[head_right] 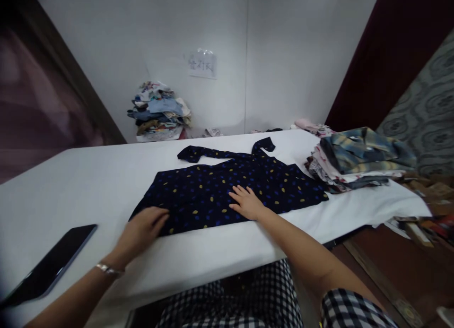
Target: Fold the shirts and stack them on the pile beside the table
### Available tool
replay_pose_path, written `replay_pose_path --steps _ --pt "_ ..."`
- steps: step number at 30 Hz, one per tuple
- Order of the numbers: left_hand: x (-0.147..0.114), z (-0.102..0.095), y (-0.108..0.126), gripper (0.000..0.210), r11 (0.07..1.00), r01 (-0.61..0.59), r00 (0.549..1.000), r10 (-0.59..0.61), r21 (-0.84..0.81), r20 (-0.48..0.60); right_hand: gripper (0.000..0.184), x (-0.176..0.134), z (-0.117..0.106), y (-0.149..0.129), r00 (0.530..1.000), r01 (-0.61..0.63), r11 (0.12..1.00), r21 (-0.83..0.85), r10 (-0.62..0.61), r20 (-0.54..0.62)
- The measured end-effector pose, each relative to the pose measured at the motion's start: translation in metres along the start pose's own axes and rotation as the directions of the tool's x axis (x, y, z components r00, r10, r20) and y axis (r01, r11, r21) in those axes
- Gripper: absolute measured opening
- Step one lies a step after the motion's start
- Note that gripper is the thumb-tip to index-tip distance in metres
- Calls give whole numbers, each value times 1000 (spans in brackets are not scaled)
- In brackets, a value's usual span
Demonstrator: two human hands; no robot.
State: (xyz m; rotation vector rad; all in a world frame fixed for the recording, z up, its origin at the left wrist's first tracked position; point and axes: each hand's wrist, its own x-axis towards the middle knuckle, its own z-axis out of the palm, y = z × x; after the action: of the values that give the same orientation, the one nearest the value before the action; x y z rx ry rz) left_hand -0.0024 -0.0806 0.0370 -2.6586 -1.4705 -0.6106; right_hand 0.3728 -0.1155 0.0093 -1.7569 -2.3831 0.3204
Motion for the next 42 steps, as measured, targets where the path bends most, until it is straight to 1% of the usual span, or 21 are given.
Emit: replay_pose_path --steps 1,2,3,4,7,9,13,16,17,19,21,23,26,30,33,37,38,42 --pt "-7 7 9 38 996 -86 996 87 -27 32 62 -3 3 0 1000 -10 1000 -7 10 -13" --pt "-12 14 16 38 990 -139 989 141 -39 50 62 -5 6 1 999 -21 1000 -14 21 -35" --pt "-16 20 21 39 987 -159 985 161 -34 57 63 -6 7 1 998 -29 999 -18 28 -58" --pt "-18 24 23 41 988 -152 987 153 -17 58 63 -7 9 2 996 -30 999 -24 28 -82" --pt "-15 26 20 47 997 -44 995 38 59 93 61 -8 9 4 991 -6 999 -45 -1 -136" --pt "-8 21 12 50 993 43 989 -58 107 135 58 -9 9 4 992 14 999 -46 -20 -126" --pt "13 10 -1 54 958 214 956 -245 189 160 57 -9 7 4 998 21 1000 -11 -21 -58" --pt "21 5 -4 54 934 276 921 -324 226 215 58 -7 6 5 999 16 999 35 -15 -45" --pt "21 4 -3 52 933 277 918 -327 229 224 58 -7 5 6 999 15 998 65 -12 -44" --pt "17 2 0 47 937 265 934 -308 227 183 58 -10 3 11 996 -1 992 127 11 -83" --pt "8 1 2 42 947 242 955 -271 212 122 55 -18 0 21 983 -28 986 164 57 -174" --pt "-2 2 1 40 958 224 963 -246 179 110 49 -32 -2 36 963 -51 985 166 93 -254" --pt "-12 4 -5 39 965 227 961 -244 128 132 41 -59 -1 62 955 -76 987 144 114 -273" --pt "-11 7 -13 35 971 206 970 -219 120 108 41 -88 3 87 944 -133 984 115 161 -290" --pt "-7 4 -13 30 973 194 973 -207 125 101 39 -96 5 91 931 -152 974 165 197 -306" --pt "-11 -5 -8 28 974 207 978 -209 93 14 32 -97 8 92 908 -183 936 302 279 -314" --pt "-14 -6 -8 28 975 206 978 -207 85 8 30 -97 8 92 902 -188 926 329 295 -315" --pt "-24 -5 -13 27 974 210 972 -217 79 87 27 -98 9 93 894 -183 910 371 311 -322"
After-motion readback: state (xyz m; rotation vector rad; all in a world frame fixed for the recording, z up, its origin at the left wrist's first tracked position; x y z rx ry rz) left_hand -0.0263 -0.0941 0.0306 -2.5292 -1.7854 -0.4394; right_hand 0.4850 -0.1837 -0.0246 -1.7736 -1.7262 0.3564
